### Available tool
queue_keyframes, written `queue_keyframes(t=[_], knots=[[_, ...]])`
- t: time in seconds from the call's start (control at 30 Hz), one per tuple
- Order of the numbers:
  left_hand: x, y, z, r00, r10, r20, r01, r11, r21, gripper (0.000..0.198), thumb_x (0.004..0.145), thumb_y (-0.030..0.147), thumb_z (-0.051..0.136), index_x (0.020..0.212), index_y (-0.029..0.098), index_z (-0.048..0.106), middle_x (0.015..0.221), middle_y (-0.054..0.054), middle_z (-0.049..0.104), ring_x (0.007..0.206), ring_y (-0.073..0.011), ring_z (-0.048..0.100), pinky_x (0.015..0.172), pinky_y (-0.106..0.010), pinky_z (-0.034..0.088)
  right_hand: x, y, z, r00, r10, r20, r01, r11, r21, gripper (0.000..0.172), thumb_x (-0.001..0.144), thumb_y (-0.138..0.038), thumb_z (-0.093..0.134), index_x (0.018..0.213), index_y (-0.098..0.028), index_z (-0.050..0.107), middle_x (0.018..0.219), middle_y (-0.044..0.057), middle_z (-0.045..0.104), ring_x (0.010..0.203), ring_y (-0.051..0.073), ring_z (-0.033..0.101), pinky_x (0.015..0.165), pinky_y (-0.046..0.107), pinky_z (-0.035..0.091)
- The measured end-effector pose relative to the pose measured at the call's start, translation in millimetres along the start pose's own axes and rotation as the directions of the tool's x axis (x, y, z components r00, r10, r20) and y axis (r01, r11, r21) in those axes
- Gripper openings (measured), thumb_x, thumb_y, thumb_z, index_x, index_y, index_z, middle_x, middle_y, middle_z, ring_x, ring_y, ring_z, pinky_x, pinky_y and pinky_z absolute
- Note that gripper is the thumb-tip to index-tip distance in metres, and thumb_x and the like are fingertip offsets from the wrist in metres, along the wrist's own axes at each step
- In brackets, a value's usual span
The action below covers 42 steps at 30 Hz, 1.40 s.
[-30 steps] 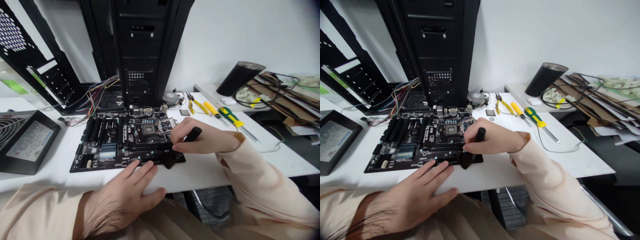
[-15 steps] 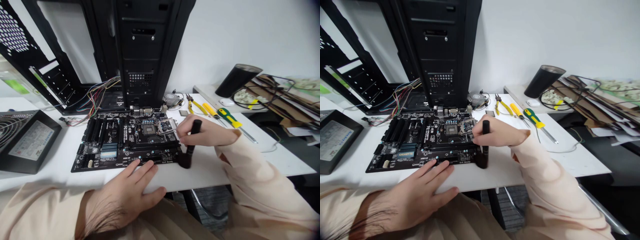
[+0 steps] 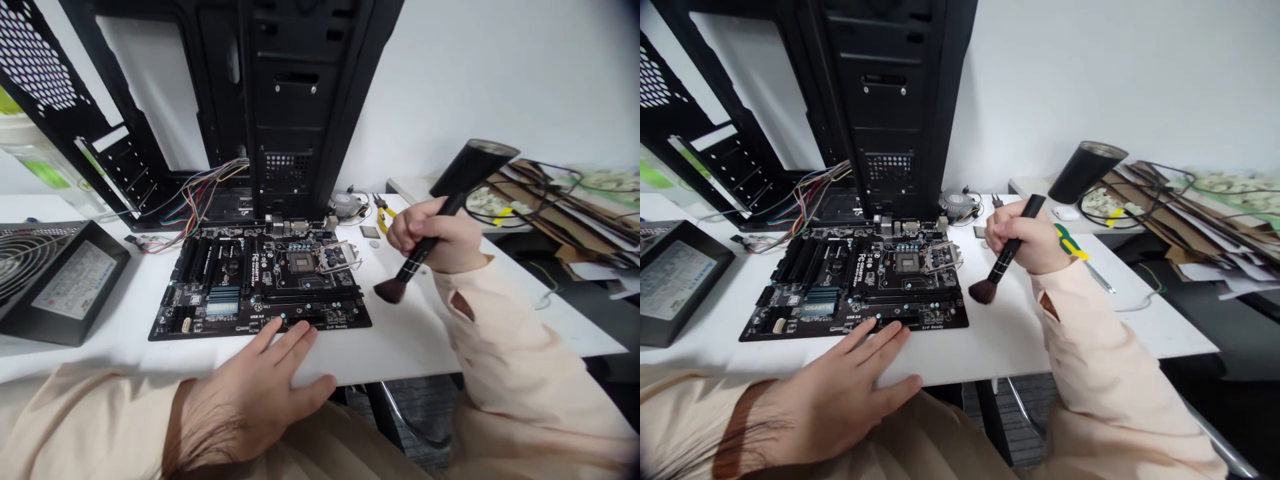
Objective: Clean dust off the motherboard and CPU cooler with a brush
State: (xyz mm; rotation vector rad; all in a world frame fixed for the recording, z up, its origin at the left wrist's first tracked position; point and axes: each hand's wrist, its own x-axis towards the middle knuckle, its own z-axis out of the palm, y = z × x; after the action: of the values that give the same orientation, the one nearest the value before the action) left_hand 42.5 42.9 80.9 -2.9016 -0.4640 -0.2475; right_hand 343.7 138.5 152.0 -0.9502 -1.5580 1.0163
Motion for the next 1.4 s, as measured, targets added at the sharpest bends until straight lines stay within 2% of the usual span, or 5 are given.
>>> queue_keyframes(t=[0.47, 0.63, 0.87, 1.2, 1.4], knots=[[1.8, 0.4, 0.1, 0.999, 0.007, -0.032, -0.006, 0.999, 0.045, 0.043, 0.089, 0.035, 0.049, 0.131, 0.027, 0.041, 0.130, -0.018, 0.051, 0.124, -0.0319, 0.048, 0.103, -0.049, 0.022, 6.0, 3.5, 14.8, 0.953, 0.067, -0.296, -0.212, 0.845, -0.491, 0.019, 0.060, -0.015, 0.055, 0.041, -0.017, 0.052, 0.042, -0.001, 0.043, 0.049, 0.010, 0.040, 0.048, 0.027, 0.029], [1.3, 1.0, 2.3, 0.999, 0.008, -0.039, -0.006, 0.999, 0.051, 0.041, 0.091, 0.034, 0.046, 0.131, 0.027, 0.040, 0.131, -0.018, 0.051, 0.124, -0.0323, 0.048, 0.105, -0.050, 0.019, 5.3, 8.8, 16.8, 0.981, 0.046, -0.187, -0.082, 0.979, -0.189, 0.022, 0.065, -0.025, 0.056, 0.045, -0.019, 0.052, 0.045, 0.001, 0.050, 0.049, 0.012, 0.046, 0.050, 0.027, 0.035], [2.6, -0.4, 0.5, 0.999, 0.015, -0.034, -0.013, 0.998, 0.055, 0.043, 0.089, 0.035, 0.049, 0.130, 0.027, 0.041, 0.130, -0.017, 0.053, 0.124, -0.0311, 0.049, 0.103, -0.049, 0.024, 5.7, 10.0, 13.8, 0.980, 0.017, -0.197, -0.129, 0.812, -0.569, 0.028, 0.065, -0.016, 0.059, 0.040, -0.017, 0.047, 0.041, -0.003, 0.037, 0.047, 0.008, 0.036, 0.046, 0.025, 0.026], [1.4, 0.0, 4.1, 0.999, 0.018, -0.036, -0.016, 0.999, 0.049, 0.044, 0.090, 0.035, 0.047, 0.133, 0.027, 0.039, 0.132, -0.018, 0.050, 0.125, -0.0325, 0.047, 0.104, -0.050, 0.022, 7.6, 10.5, 3.8, 0.973, 0.203, -0.112, -0.201, 0.979, 0.026, 0.030, 0.057, -0.029, 0.063, 0.035, -0.020, 0.045, 0.036, 0.000, 0.041, 0.038, 0.010, 0.038, 0.044, 0.030, 0.035], [0.2, 0.9, 5.1, 0.999, 0.008, -0.042, -0.006, 0.999, 0.051, 0.046, 0.090, 0.036, 0.048, 0.133, 0.027, 0.037, 0.132, -0.018, 0.050, 0.126, -0.0313, 0.046, 0.106, -0.049, 0.019, 6.2, 8.2, 6.8, 0.937, 0.345, -0.048, -0.343, 0.938, 0.048, 0.035, 0.063, -0.030, 0.066, 0.037, -0.019, 0.046, 0.036, -0.001, 0.041, 0.039, 0.009, 0.039, 0.079, 0.040, 0.052]])
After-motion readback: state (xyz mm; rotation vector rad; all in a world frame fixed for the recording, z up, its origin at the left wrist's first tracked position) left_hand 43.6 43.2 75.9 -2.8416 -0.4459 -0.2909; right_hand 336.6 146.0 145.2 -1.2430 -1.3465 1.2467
